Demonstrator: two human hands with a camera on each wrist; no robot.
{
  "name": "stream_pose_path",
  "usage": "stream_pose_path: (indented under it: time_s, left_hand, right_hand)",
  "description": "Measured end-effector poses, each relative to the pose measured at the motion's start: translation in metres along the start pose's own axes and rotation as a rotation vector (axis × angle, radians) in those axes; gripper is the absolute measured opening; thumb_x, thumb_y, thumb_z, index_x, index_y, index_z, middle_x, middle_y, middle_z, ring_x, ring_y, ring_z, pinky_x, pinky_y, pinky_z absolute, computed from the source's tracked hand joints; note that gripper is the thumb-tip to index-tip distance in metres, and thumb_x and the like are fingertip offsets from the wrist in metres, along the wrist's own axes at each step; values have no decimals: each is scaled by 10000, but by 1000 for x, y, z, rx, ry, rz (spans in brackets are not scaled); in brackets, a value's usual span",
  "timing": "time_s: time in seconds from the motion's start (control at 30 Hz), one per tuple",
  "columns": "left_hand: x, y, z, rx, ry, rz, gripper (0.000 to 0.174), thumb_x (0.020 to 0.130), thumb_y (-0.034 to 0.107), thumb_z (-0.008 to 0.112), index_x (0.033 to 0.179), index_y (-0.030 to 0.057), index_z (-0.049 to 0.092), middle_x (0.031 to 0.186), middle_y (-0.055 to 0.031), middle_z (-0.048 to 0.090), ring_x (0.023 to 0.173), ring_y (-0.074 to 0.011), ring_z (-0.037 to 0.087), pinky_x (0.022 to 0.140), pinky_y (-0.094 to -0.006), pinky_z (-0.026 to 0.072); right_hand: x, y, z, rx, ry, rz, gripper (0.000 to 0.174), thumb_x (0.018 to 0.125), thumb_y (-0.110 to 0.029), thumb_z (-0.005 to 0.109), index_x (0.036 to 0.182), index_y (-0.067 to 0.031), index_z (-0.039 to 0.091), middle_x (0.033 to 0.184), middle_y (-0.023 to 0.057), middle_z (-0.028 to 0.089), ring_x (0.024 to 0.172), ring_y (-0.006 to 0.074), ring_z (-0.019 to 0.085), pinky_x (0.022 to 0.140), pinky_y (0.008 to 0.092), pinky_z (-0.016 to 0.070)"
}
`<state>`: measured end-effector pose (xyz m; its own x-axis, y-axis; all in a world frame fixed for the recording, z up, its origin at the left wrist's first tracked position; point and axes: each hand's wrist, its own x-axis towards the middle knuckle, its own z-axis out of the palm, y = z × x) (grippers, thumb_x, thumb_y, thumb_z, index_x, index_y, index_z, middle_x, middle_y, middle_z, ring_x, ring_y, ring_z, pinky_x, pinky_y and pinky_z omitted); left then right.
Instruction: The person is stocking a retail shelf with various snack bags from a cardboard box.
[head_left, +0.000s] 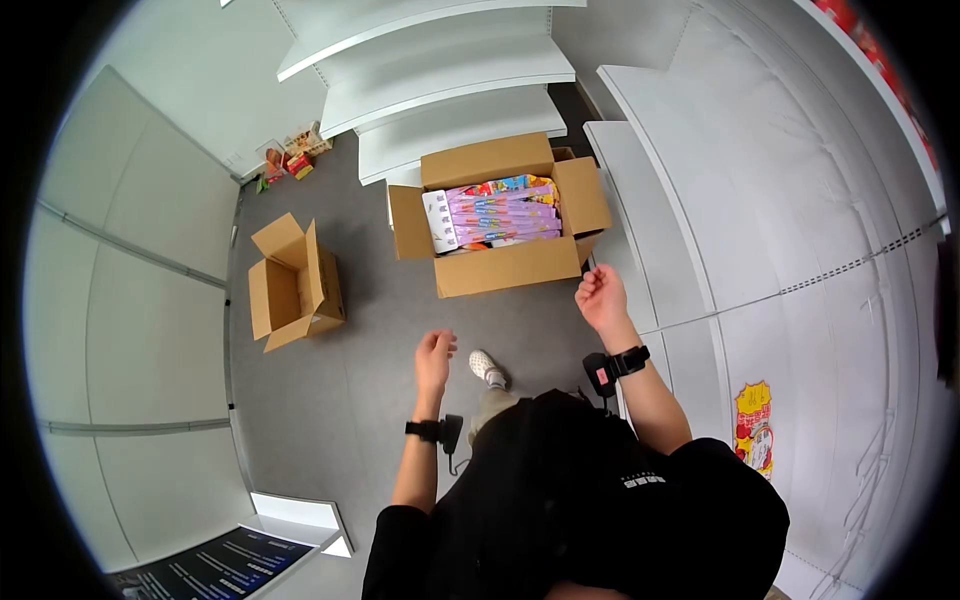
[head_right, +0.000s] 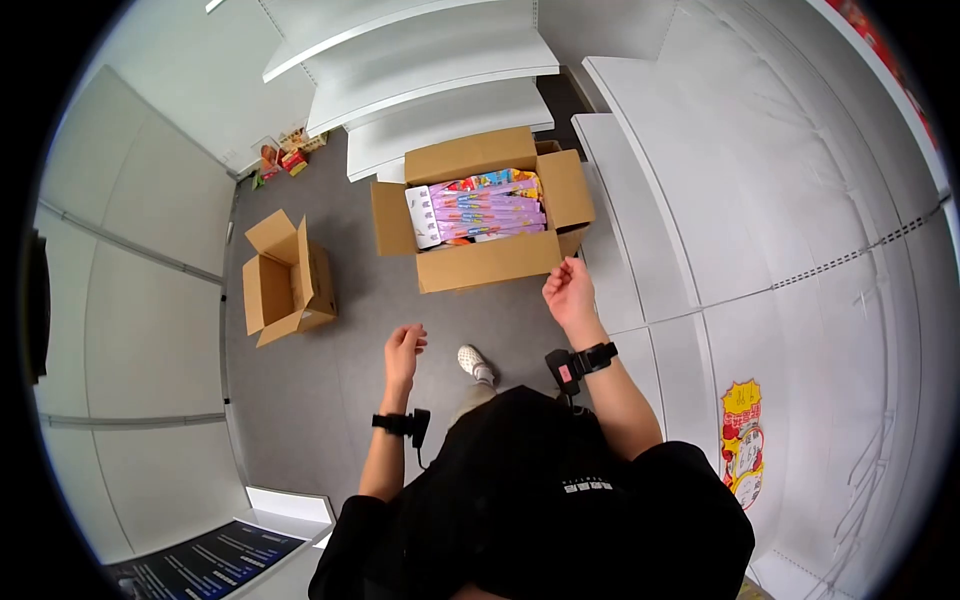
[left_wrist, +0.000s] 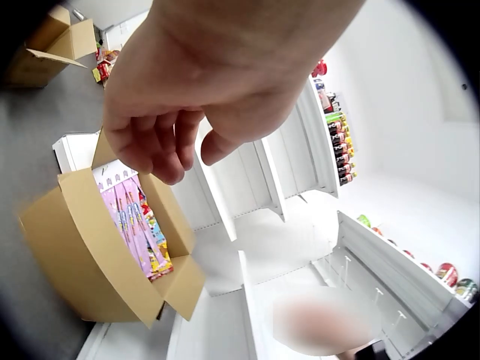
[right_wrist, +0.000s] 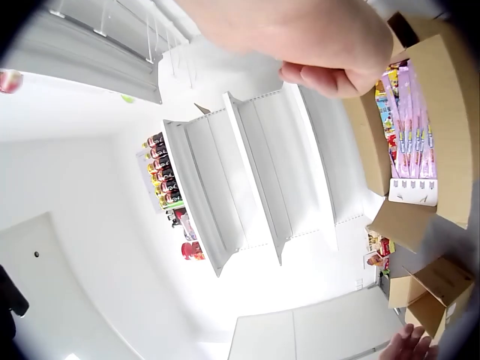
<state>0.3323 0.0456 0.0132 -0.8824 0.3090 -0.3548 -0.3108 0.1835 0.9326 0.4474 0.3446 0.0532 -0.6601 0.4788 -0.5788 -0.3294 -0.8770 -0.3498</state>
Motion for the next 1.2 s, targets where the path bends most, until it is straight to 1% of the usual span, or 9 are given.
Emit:
stream_pose_path:
  time_s: [0.27, 0.43, 0.63, 0.73, 0.83, 0.93, 0.97, 1.07, 1.2]
  left_hand:
    - [170, -2, -32, 108, -91, -66, 275, 861, 233, 562, 987, -10, 582, 855, -62, 626, 688, -133, 603, 589, -255, 452]
    - [249, -4, -30, 167, -164, -138, 332, 857, 243, 562, 1094, 10, 557, 948, -62, 613, 747, -155, 619, 632, -274, 471]
    - [335, -10, -17, 212, -213, -127, 419, 854, 227, 550, 1195, -9, 489, 1007, -87, 600, 721, -145, 606, 610, -256, 465]
    - [384, -14, -4, 163, -213, -113, 533, 810, 211, 595, 1247, -52, 442, 969, -137, 621, 695, -170, 611, 594, -279, 482]
    - [409, -16, 18, 290, -243, -233, 580, 791, 182, 607, 1277, -64, 408, 965, -159, 616, 675, -176, 601, 587, -291, 482]
    - [451, -6, 29, 421, -275, -232, 552, 779, 167, 614, 1243, -68, 428, 959, -168, 615, 663, -166, 597, 577, -301, 479]
    - [478, -31, 26, 387, -265, -204, 525, 763, 171, 621, 1204, -58, 451, 962, -202, 621, 741, -256, 631, 660, -350, 492]
    - [522, -29, 22, 724, -273, -140, 514, 746, 184, 628, 1181, -38, 465, 979, -231, 623, 885, -364, 618, 778, -398, 473]
    - [542, -20, 38, 712, -263, -79, 588, 741, 212, 622, 1256, 19, 415, 1062, -242, 607, 1004, -392, 577, 850, -422, 454]
  right_hand:
    - [69, 38, 72, 6, 60, -39, 165, 837, -203, 562, 744, -100, 472, 633, 7, 476, 541, 114, 422, 500, 235, 361]
    - [99, 45, 71, 49, 90, -53, 169, 836, -202, 565, 736, -103, 471, 644, 4, 475, 558, 111, 416, 507, 236, 356]
    - [140, 27, 77, 48, 184, -89, 167, 840, -197, 559, 732, -105, 473, 649, -2, 473, 560, 105, 413, 512, 232, 351]
    - [174, 20, 80, 70, 191, -78, 150, 840, -182, 565, 738, -105, 487, 651, 3, 478, 561, 104, 421, 519, 234, 362]
    - [206, 5, 85, 78, 167, -48, 144, 847, -174, 562, 744, -102, 491, 656, 9, 484, 567, 107, 430, 525, 235, 371]
    - [237, -3, 107, 58, 162, -39, 147, 858, -176, 552, 751, -97, 486, 663, 13, 487, 576, 111, 435, 529, 236, 375]
    - [247, -4, 118, 48, 165, -40, 149, 861, -177, 549, 754, -96, 485, 666, 14, 488, 579, 112, 437, 530, 236, 376]
    - [271, -1, 138, -14, 184, -24, 168, 870, -206, 550, 759, -95, 490, 670, 17, 495, 576, 112, 434, 533, 240, 373]
    - [274, -7, 151, -76, 223, -65, 165, 874, -210, 545, 771, -90, 498, 672, 21, 504, 575, 119, 442, 538, 244, 381]
